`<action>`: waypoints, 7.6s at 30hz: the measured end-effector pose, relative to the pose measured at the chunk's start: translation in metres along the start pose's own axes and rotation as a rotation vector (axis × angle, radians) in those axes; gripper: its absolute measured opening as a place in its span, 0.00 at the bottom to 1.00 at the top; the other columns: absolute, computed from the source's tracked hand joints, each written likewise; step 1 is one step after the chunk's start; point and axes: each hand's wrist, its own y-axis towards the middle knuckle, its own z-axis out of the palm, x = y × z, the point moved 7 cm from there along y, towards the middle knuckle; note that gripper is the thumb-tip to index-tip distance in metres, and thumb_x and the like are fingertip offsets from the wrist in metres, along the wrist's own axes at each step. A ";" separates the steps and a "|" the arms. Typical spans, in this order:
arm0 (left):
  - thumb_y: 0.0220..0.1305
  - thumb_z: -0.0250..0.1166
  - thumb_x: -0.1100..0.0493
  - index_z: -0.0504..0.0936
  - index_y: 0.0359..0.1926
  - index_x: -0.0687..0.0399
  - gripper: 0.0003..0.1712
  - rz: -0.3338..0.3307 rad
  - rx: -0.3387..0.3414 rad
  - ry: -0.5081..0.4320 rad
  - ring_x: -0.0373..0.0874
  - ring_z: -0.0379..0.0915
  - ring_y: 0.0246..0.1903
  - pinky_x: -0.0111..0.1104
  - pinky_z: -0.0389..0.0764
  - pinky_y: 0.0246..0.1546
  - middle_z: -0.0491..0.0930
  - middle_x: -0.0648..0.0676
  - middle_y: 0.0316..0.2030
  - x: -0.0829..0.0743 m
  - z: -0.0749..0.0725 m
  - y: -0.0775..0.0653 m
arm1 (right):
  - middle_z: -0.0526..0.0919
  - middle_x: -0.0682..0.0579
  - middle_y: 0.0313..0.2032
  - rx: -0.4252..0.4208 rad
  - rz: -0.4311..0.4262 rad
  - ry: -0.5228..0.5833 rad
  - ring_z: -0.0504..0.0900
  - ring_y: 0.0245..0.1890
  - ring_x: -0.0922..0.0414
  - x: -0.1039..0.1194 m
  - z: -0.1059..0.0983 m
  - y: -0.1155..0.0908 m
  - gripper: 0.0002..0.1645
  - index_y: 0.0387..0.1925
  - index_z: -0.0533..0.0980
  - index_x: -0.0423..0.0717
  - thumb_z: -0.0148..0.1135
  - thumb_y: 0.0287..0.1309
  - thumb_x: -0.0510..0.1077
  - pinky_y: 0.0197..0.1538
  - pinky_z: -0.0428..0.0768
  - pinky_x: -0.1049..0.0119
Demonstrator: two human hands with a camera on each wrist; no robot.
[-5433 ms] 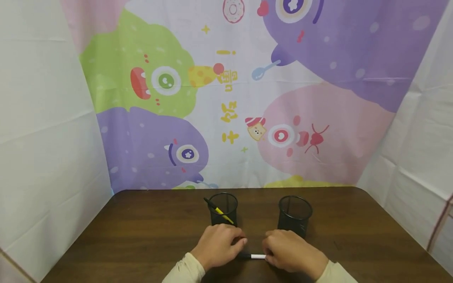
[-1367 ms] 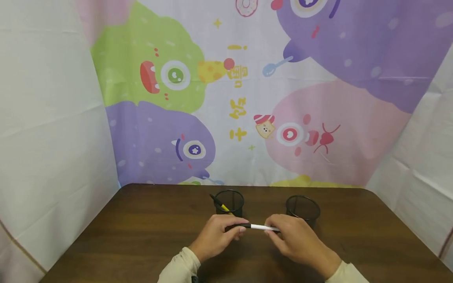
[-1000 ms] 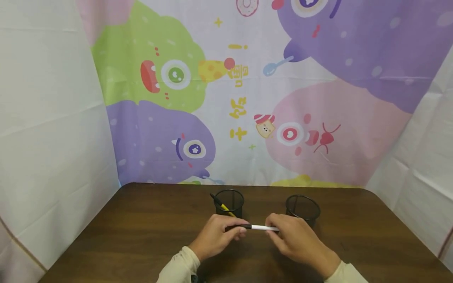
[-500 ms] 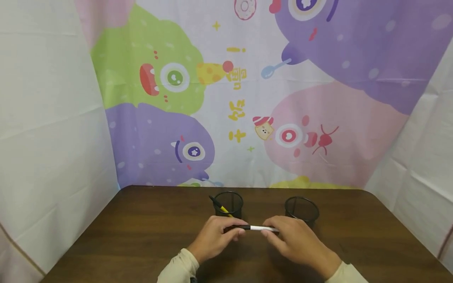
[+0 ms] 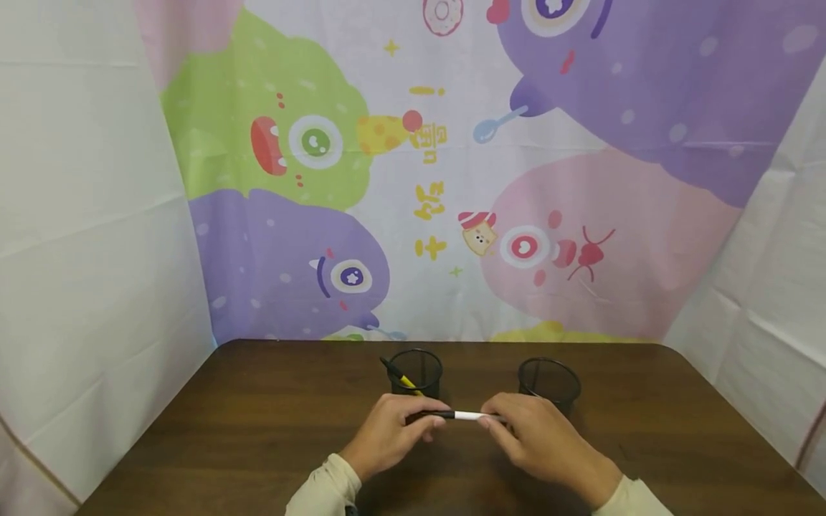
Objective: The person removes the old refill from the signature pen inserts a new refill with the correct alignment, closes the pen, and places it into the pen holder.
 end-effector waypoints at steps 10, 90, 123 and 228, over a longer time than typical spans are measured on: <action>0.66 0.68 0.57 0.87 0.45 0.49 0.08 -0.068 0.020 -0.078 0.35 0.81 0.24 0.28 0.83 0.29 0.88 0.49 0.32 0.002 0.000 0.000 | 0.75 0.71 0.29 -0.017 -0.026 -0.018 0.69 0.25 0.73 0.001 -0.001 0.000 0.04 0.34 0.79 0.57 0.68 0.64 0.46 0.29 0.74 0.71; 0.65 0.67 0.66 0.86 0.42 0.59 0.06 -0.076 0.027 -0.071 0.46 0.84 0.25 0.28 0.84 0.27 0.86 0.55 0.31 -0.005 0.010 -0.001 | 0.78 0.70 0.31 0.005 -0.046 0.059 0.70 0.26 0.72 0.006 0.007 -0.002 0.02 0.37 0.81 0.54 0.68 0.64 0.42 0.29 0.74 0.77; 0.66 0.68 0.61 0.87 0.43 0.55 0.06 -0.054 0.027 -0.116 0.37 0.83 0.25 0.29 0.84 0.28 0.87 0.57 0.30 0.000 0.009 -0.002 | 0.80 0.68 0.32 -0.040 -0.075 0.051 0.72 0.27 0.72 0.010 0.000 0.001 0.12 0.36 0.79 0.55 0.74 0.55 0.39 0.30 0.74 0.79; 0.67 0.69 0.54 0.88 0.41 0.55 0.10 -0.159 0.039 -0.252 0.39 0.84 0.24 0.35 0.86 0.27 0.86 0.60 0.28 0.004 0.016 -0.005 | 0.78 0.68 0.31 -0.110 -0.153 0.070 0.72 0.26 0.72 0.017 0.001 0.001 0.15 0.36 0.77 0.55 0.75 0.52 0.38 0.29 0.71 0.83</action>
